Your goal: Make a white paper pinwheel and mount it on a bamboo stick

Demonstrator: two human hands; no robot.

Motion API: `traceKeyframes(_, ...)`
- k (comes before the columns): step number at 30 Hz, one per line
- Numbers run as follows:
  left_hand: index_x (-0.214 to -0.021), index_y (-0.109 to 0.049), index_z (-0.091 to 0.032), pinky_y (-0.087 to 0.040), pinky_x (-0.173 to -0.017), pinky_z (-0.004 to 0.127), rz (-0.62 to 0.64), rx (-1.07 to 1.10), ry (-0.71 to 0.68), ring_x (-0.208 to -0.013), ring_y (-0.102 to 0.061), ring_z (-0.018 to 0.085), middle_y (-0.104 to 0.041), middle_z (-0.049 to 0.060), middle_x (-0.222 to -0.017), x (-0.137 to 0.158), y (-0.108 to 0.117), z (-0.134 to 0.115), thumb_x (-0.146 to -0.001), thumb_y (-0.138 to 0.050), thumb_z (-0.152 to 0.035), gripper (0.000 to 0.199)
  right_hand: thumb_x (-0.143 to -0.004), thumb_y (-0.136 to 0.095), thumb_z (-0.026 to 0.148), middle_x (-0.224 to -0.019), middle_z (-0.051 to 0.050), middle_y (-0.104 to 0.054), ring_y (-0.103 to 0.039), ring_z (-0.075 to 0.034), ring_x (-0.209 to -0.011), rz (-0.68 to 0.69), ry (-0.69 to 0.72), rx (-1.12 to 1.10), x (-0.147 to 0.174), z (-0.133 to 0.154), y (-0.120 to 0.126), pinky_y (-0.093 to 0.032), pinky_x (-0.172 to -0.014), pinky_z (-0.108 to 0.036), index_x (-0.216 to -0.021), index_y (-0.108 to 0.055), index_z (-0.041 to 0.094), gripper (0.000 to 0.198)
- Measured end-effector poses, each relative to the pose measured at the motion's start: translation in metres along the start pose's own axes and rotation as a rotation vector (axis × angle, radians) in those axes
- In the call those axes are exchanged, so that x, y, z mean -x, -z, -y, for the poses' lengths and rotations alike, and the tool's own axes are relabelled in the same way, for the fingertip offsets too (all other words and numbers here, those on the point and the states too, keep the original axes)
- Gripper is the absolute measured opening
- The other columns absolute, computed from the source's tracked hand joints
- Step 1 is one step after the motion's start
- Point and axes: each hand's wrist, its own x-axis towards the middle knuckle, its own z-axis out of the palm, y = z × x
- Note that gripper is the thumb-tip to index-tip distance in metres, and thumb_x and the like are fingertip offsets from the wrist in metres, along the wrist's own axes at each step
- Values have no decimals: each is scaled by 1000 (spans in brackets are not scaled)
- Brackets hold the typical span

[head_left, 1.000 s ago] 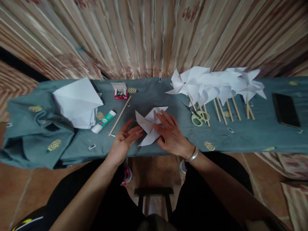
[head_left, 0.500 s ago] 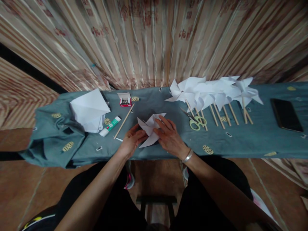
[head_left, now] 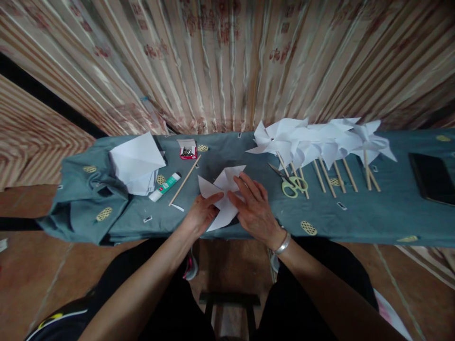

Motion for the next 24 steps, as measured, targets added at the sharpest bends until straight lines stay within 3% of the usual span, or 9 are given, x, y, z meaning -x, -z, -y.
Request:
traceKeyframes(5, -78, -73, -11, -57, -71, 25, -9, 24, -53, -68, -71, 17, -77, 5, -76, 0, -4, 0, -47, -88, -10, 34, -83, -52, 8, -156, -18, -38, -22, -32, -152, 42, -43, -53, 1, 5, 4, -32, -114, -52, -132, -55, 16, 50)
traceKeyframes(12, -80, -75, -10, -56, -72, 30, -10, -5, -61, -68, -71, 19, -77, 7, -77, -1, -5, -2, -44, -93, -17, 41, -77, -55, 19, -160, -19, -30, -18, -36, -152, 17, -102, -191, -1, 12, 12, -31, -114, -56, -138, -44, 17, 62)
traceKeyframes(18, -79, -75, -14, -53, -73, 29, 3, -81, -95, -72, -69, 19, -77, 5, -77, -4, -9, -3, -44, -92, -24, 40, -85, -55, 31, -163, -16, -21, -16, -35, -153, -45, -106, -341, 1, 10, 17, -26, -117, -58, -142, -41, 18, 60)
traceKeyframes(24, -76, -76, -14, -52, -66, 27, 23, -116, -100, -65, -66, 16, -77, 4, -76, -7, -10, -1, -46, -92, -27, 37, -86, -53, 32, -166, -11, -15, -15, -36, -153, -33, -97, -299, 2, 5, 21, -26, -116, -58, -147, -37, 21, 64)
